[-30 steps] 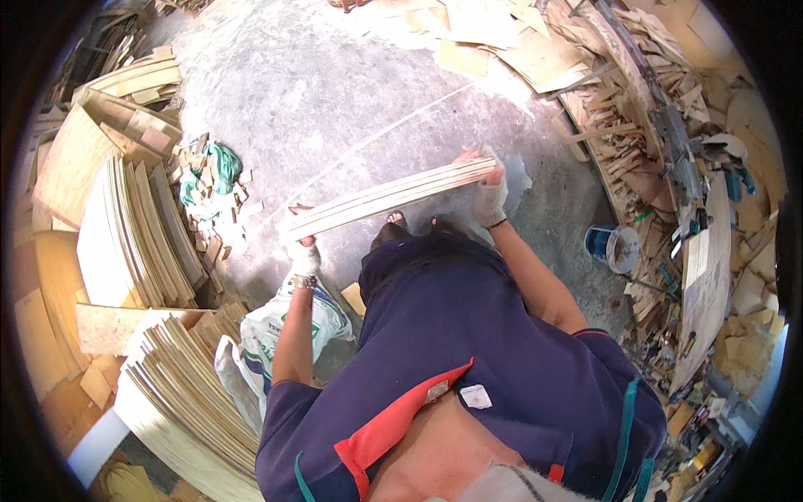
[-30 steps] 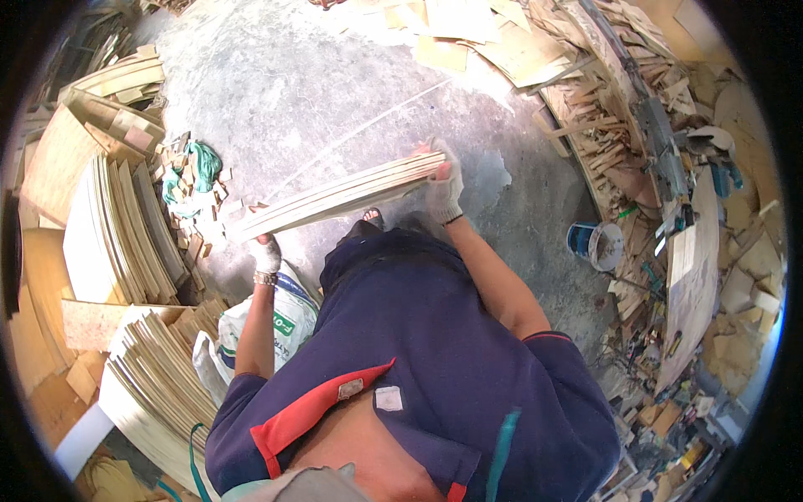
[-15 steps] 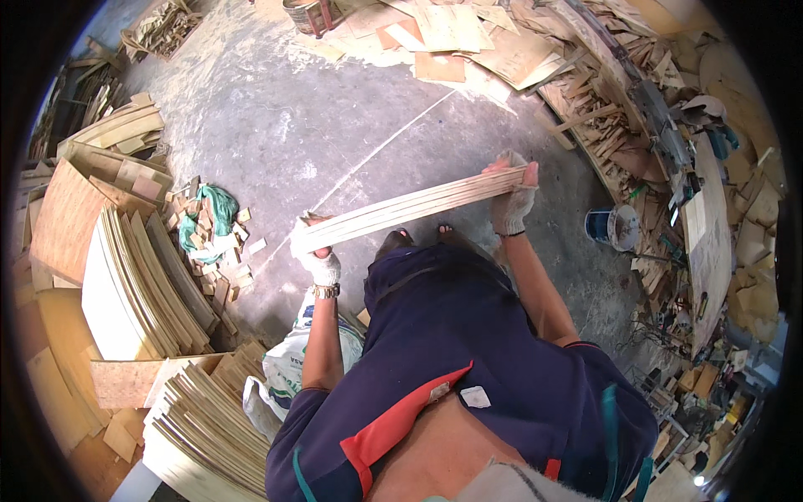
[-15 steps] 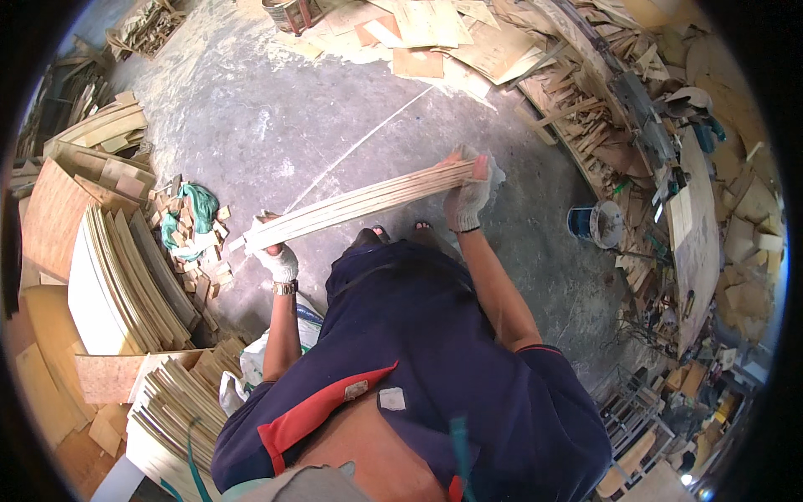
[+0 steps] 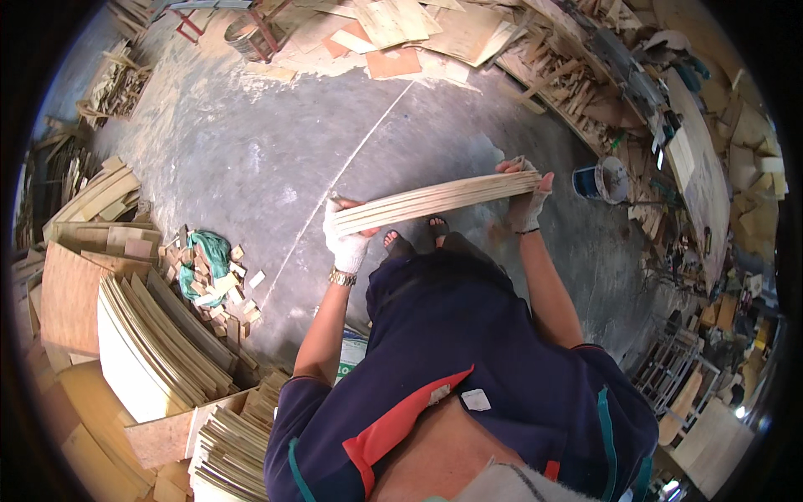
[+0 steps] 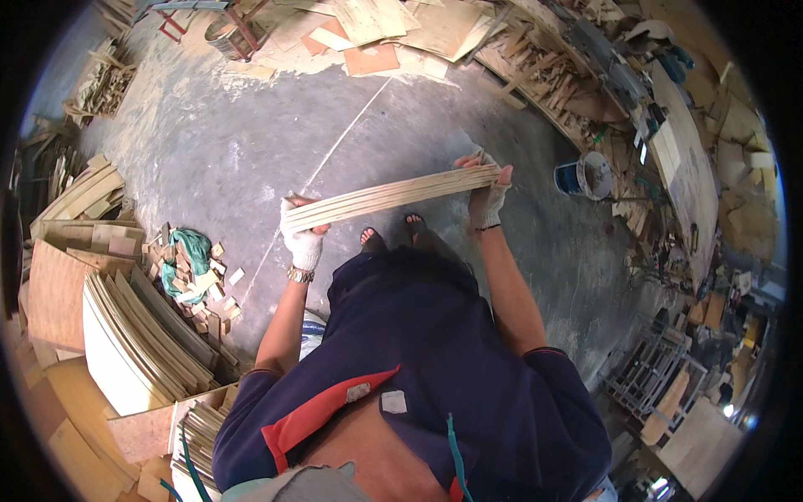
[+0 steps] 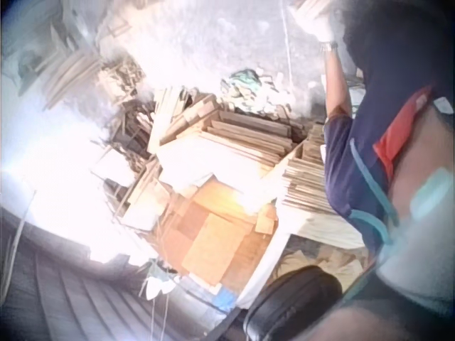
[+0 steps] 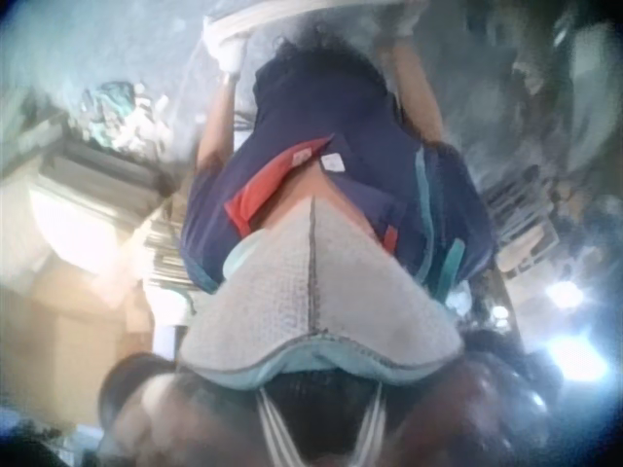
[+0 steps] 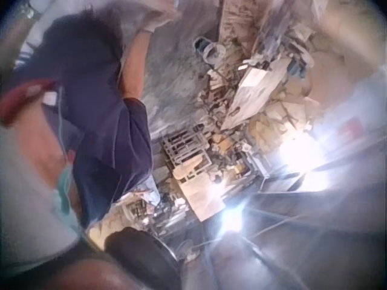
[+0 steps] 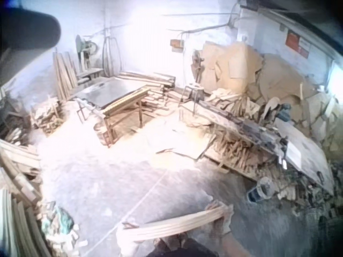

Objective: The person picks up thin wooden boards, aligns them on a workbench, and uses a nail gun to fasten them together. They measure and mark the boards with a tape measure and pencil, then continue nailing to assemble the panels.

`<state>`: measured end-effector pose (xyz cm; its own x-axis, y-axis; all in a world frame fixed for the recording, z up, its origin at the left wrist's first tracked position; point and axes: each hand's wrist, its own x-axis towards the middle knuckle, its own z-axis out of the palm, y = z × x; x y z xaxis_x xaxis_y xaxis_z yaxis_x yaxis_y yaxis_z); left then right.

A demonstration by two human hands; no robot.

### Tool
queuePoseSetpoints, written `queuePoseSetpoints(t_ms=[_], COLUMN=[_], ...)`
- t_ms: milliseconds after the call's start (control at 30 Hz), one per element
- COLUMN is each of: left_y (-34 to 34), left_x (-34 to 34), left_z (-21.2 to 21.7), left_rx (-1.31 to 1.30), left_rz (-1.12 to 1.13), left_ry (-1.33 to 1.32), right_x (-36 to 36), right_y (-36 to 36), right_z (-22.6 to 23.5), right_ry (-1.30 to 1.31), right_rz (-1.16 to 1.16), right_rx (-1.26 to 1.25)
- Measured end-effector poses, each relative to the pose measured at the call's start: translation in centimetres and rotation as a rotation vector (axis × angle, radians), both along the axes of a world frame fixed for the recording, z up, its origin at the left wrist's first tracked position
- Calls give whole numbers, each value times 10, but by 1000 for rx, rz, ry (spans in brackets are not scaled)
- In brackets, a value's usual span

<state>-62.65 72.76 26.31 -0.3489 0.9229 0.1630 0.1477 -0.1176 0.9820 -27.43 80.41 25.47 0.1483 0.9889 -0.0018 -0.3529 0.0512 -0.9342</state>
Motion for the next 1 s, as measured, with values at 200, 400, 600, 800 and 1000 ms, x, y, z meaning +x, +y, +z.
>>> queuePoseSetpoints(t_ms=[200, 400, 600, 800, 1000], left_y=[36, 58, 77, 89, 98], left_x=[48, 78, 129, 211, 229], left_z=[1, 11, 18, 31, 2], left_rx=[141, -26, 56, 172, -3], left_rz=[53, -96, -95, -310, -725], left_ry=[173, -58, 377, 477, 82], right_x=[53, 84, 130, 243, 294], right_y=[11, 9, 37, 44, 14], right_z=[-14, -23, -103, -206, -207], right_ry=[112, 490, 648, 581, 447], right_rz=[-146, -205, -571, -111, -24], right_rx=[-58, -11, -48, 296, 310])
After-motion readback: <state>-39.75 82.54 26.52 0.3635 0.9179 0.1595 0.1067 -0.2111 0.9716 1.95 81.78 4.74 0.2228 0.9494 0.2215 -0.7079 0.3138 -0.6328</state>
